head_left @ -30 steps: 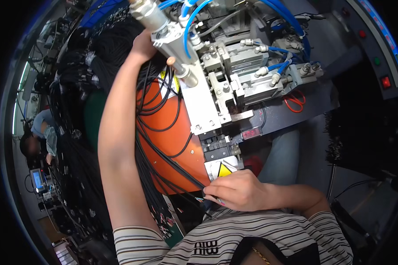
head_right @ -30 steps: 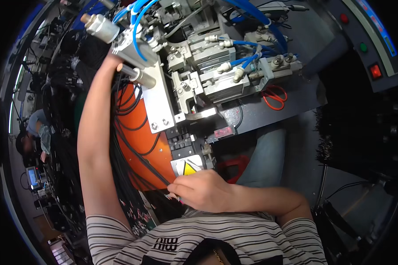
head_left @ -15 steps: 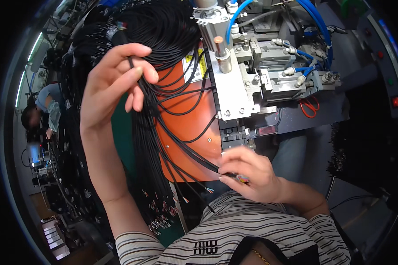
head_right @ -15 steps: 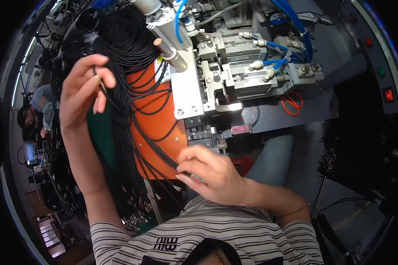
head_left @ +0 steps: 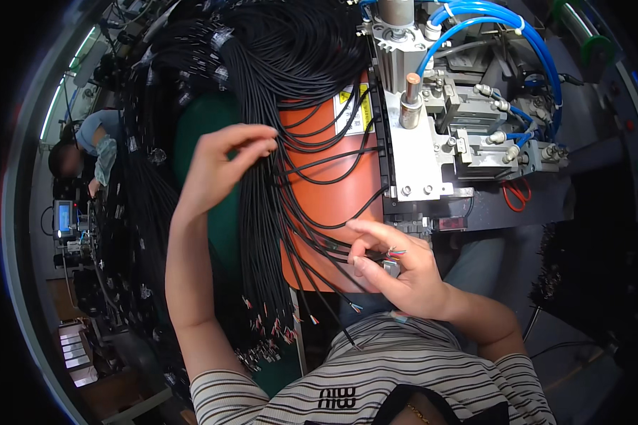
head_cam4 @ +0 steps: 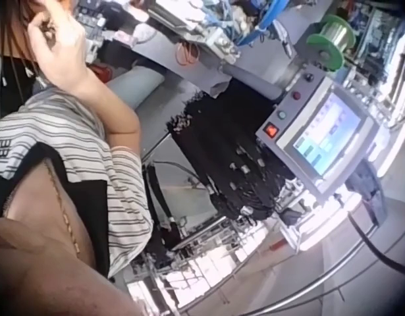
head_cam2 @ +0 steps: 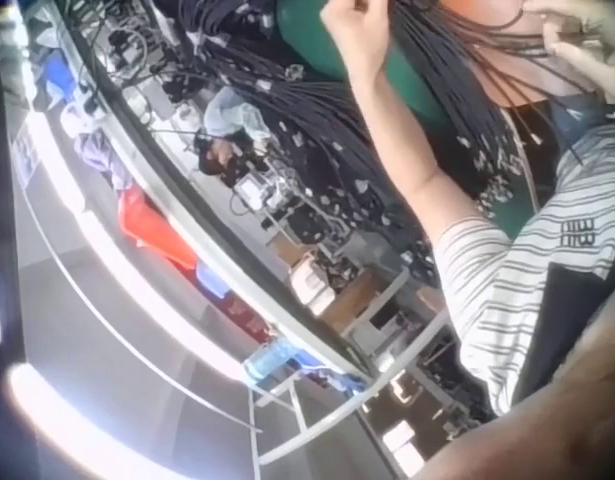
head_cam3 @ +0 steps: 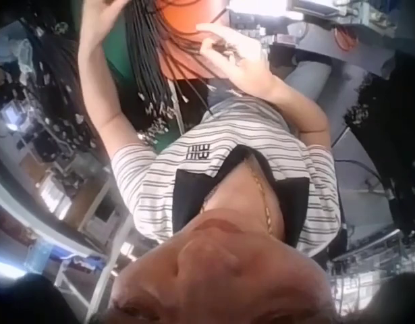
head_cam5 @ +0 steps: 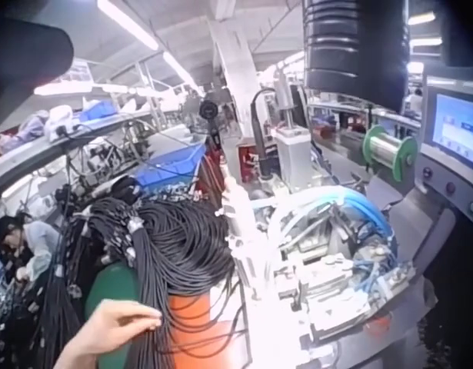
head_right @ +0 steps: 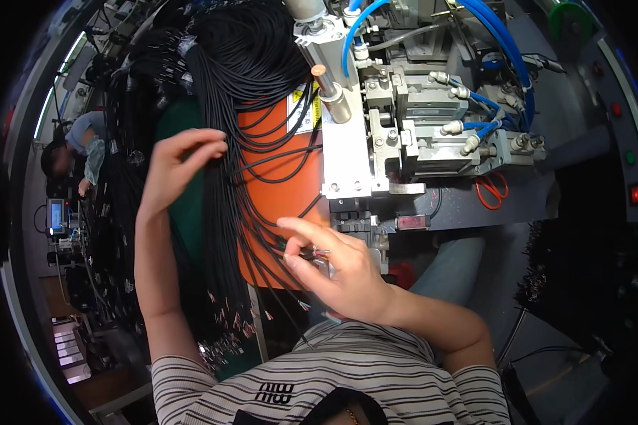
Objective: Assembling and connecting wires using a specialized crimping or processing machine on a production floor.
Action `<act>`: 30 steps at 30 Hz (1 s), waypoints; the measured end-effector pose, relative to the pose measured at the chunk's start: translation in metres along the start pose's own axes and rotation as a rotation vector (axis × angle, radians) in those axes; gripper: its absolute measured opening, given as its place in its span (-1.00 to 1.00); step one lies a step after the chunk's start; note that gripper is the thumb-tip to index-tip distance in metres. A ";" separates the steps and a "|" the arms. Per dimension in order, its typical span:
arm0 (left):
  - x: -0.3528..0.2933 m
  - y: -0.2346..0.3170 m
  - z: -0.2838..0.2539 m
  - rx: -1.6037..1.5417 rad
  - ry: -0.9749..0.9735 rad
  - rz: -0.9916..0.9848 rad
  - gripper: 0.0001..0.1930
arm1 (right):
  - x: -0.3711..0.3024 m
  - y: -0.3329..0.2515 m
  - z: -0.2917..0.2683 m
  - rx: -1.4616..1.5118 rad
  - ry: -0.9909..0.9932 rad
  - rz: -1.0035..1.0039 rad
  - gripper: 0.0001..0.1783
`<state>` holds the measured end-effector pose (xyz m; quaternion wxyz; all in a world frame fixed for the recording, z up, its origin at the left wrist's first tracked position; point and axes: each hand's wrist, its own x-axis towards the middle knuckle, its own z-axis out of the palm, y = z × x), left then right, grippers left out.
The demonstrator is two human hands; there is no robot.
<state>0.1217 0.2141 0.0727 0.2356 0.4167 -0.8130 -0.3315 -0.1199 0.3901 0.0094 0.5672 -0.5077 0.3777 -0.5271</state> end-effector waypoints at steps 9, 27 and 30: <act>-0.001 0.021 0.003 0.375 -0.338 0.211 -0.85 | 0.006 0.008 -0.007 -0.201 -0.035 -0.218 -0.76; -0.050 0.012 0.041 0.569 -0.017 0.417 -0.74 | 0.045 0.001 0.000 -0.517 -0.150 -0.170 -0.12; -0.046 0.006 0.048 0.557 0.101 0.445 -0.69 | 0.058 0.003 0.004 -0.634 -0.147 -0.176 -0.10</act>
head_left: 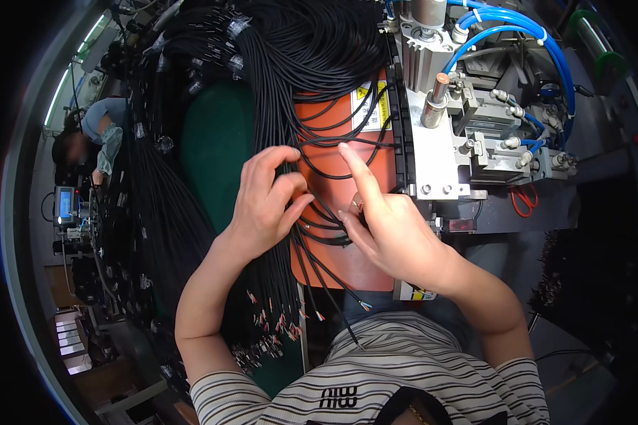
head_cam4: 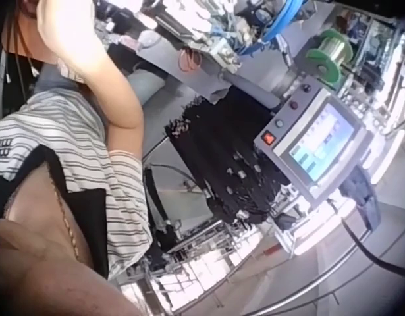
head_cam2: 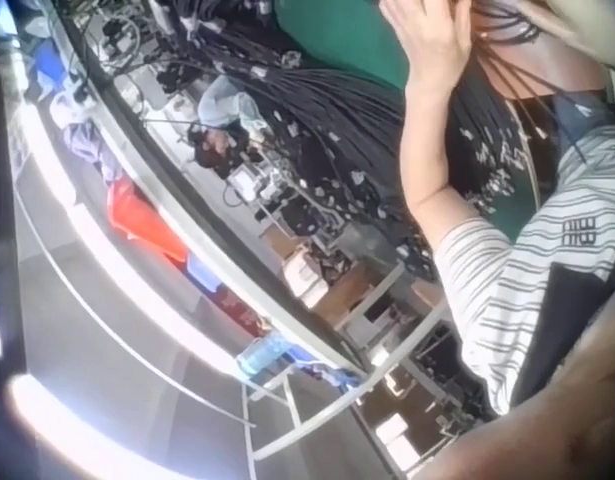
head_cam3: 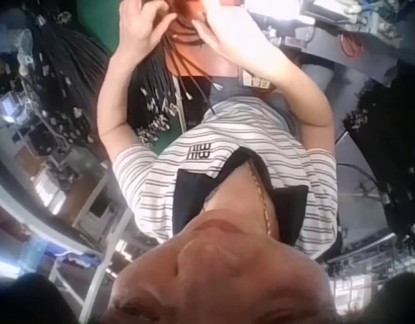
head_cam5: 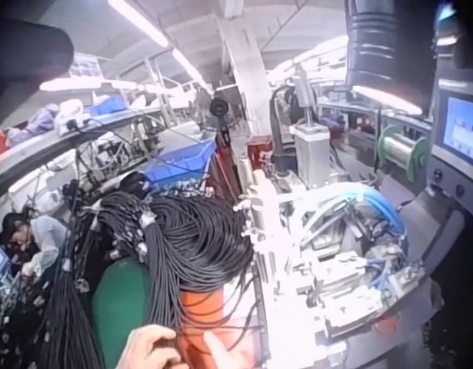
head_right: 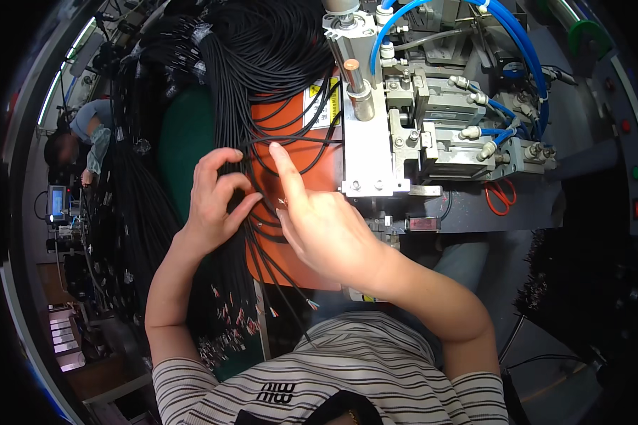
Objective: Assembling and connecting wires using a specialized crimping or processing machine on a production floor.
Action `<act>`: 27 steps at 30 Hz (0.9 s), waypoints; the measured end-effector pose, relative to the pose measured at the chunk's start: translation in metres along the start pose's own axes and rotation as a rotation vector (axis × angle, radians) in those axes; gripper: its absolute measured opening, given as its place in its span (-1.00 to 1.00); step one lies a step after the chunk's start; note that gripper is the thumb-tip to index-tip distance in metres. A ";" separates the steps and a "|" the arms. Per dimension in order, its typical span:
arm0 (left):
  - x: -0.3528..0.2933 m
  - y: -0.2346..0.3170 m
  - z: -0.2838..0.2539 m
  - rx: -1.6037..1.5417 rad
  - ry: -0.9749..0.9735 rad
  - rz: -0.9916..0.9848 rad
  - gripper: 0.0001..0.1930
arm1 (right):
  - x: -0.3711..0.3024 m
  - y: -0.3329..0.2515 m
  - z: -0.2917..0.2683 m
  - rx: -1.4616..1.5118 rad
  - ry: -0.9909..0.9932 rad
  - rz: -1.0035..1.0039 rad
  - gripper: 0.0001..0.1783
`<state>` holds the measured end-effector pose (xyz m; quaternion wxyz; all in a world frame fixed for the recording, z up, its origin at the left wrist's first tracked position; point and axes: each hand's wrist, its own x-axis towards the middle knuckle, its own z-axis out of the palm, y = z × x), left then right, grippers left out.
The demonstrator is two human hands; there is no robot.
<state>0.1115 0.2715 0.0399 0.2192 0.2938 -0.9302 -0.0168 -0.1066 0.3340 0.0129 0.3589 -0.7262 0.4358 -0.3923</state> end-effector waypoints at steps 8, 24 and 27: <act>0.012 -0.026 0.006 -0.055 -0.156 0.003 -0.59 | 0.005 0.005 0.008 -0.073 -0.014 0.066 -0.14; 0.051 -0.070 -0.044 -0.430 -0.358 -0.340 -0.69 | 0.003 0.011 0.007 -0.147 0.009 0.054 -0.26; 0.071 -0.117 -0.055 -0.812 0.294 -0.621 -0.78 | -0.009 0.009 0.008 -0.012 0.067 0.023 -0.37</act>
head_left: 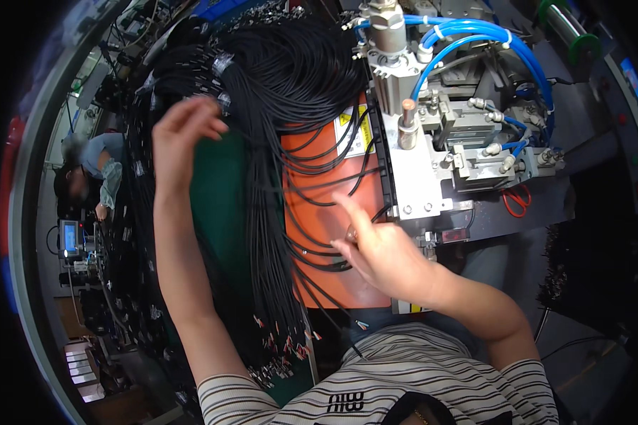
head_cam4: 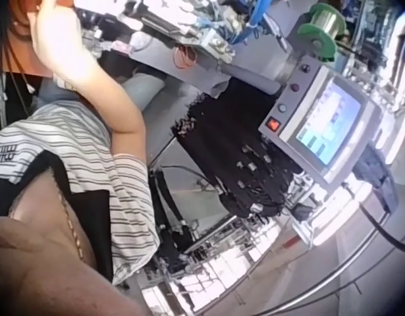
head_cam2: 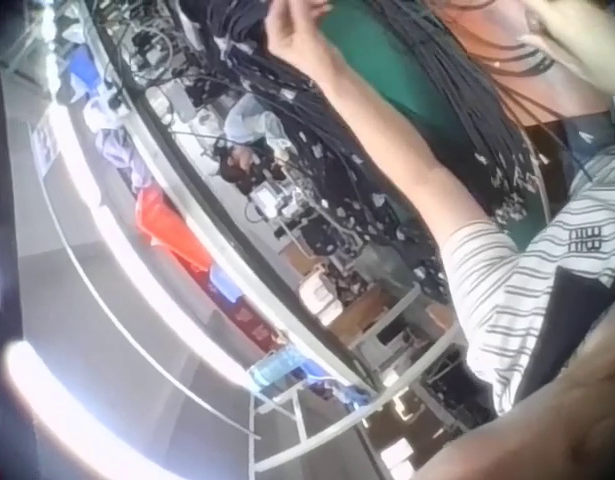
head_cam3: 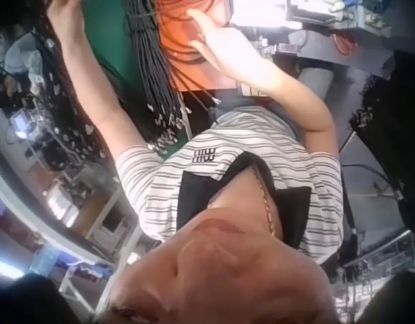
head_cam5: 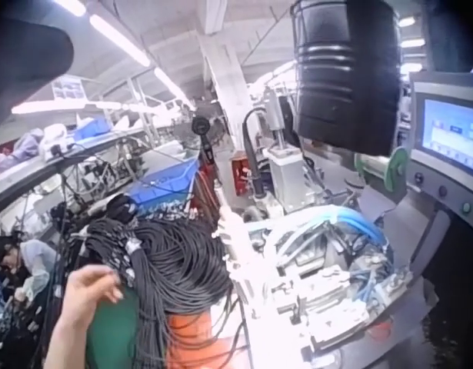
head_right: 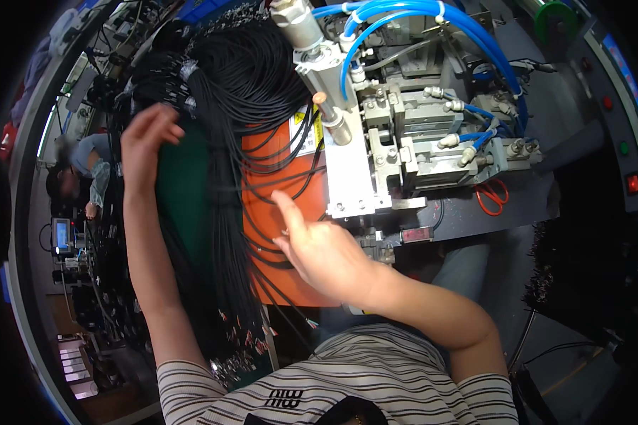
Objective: Assembling and connecting wires using a specialized crimping or processing machine on a production floor.
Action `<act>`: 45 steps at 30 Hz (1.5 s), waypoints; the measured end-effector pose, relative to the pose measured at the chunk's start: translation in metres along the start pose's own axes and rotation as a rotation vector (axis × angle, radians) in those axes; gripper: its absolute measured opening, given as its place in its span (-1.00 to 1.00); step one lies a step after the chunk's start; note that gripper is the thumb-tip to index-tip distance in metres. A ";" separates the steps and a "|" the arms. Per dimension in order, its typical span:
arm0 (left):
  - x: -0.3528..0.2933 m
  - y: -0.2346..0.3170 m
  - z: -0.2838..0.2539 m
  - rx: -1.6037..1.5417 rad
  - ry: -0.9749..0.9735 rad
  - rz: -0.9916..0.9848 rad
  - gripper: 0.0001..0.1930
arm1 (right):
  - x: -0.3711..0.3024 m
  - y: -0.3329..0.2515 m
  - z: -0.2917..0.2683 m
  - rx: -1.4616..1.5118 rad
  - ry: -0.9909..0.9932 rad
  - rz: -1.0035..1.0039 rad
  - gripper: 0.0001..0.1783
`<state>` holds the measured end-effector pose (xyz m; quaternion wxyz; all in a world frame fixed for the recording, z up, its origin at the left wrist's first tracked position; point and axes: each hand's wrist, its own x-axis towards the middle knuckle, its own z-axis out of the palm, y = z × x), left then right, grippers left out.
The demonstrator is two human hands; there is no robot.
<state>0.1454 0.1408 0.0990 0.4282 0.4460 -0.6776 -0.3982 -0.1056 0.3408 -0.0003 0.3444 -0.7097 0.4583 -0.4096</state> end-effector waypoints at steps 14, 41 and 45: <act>0.149 -0.060 0.168 1.305 -0.310 0.467 -0.75 | -0.001 0.003 0.001 -0.035 -0.140 -0.087 -0.65; -0.158 0.001 0.171 0.340 -0.514 0.707 -0.65 | -0.099 0.000 -0.022 0.306 0.379 -0.054 -0.37; -0.163 0.005 0.179 0.379 -0.438 0.681 -0.72 | -0.093 0.000 -0.051 0.758 0.339 0.350 -0.46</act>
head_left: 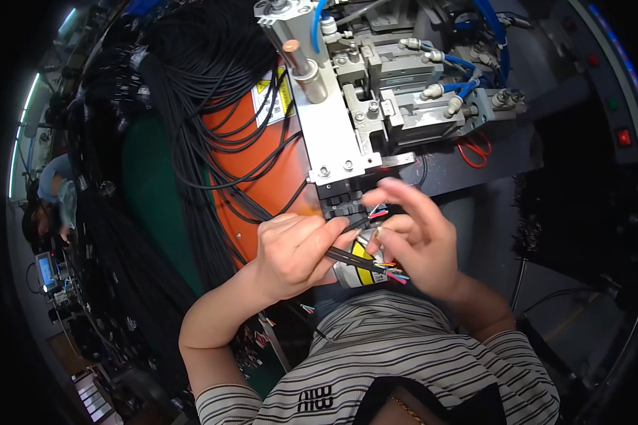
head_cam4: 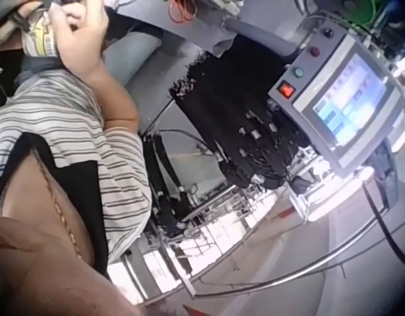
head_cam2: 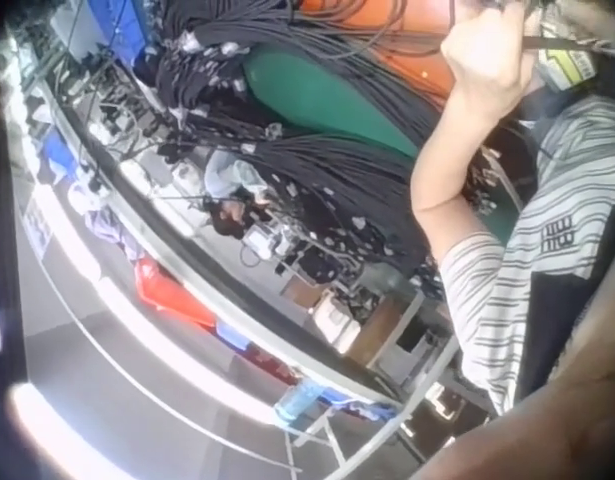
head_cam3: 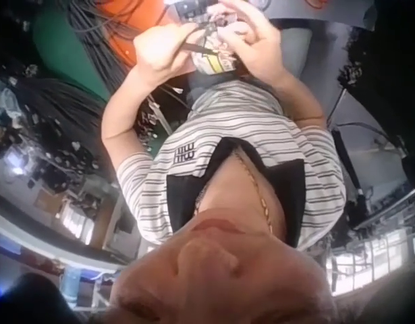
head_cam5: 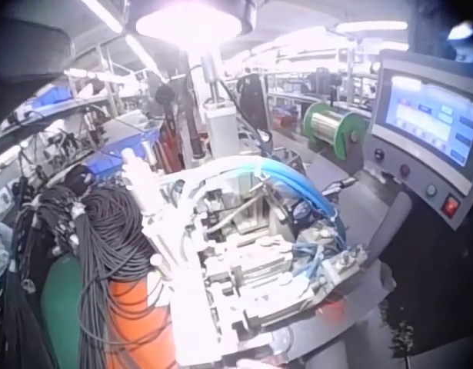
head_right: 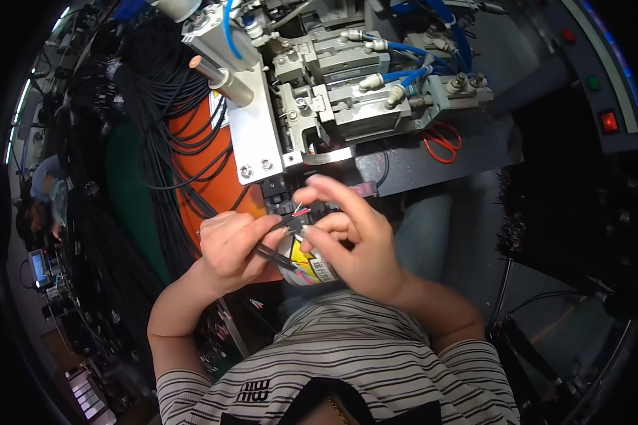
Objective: Assembling and connecting wires using a specialized crimping or processing machine on a production floor.
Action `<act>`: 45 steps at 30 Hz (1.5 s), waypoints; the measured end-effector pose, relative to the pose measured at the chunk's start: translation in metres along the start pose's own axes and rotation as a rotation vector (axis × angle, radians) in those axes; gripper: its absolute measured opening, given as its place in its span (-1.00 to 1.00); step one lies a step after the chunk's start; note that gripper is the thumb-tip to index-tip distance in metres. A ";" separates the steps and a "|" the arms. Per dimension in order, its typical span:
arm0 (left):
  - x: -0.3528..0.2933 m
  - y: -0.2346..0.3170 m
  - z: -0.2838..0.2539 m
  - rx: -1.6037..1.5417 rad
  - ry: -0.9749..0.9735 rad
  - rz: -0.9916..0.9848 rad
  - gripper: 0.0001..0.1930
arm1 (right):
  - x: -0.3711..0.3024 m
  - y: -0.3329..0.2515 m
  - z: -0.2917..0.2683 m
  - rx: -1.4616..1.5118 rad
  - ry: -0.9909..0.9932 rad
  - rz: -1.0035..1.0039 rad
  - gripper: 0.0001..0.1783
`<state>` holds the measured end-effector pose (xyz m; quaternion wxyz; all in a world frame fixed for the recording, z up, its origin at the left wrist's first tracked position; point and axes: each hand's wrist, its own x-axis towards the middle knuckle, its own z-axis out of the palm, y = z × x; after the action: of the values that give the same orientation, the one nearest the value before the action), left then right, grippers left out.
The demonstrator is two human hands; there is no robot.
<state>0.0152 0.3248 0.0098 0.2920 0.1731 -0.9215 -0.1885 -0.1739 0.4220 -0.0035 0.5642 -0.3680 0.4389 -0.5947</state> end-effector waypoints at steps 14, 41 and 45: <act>0.014 -0.003 0.016 -0.218 0.011 -0.242 -0.74 | 0.024 0.007 -0.014 0.062 -0.052 0.089 -0.83; 0.020 0.008 0.021 -0.241 0.101 -0.224 -0.87 | 0.028 0.012 -0.024 0.243 -0.175 0.057 -0.77; 0.020 0.007 0.018 -0.329 0.025 -0.286 -0.89 | 0.034 0.004 -0.030 0.156 -0.203 0.143 -0.79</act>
<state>-0.0129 0.3265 0.0087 0.2981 0.2544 -0.8408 -0.3736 -0.2037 0.3916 -0.0200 0.6735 -0.3490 0.3573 -0.5449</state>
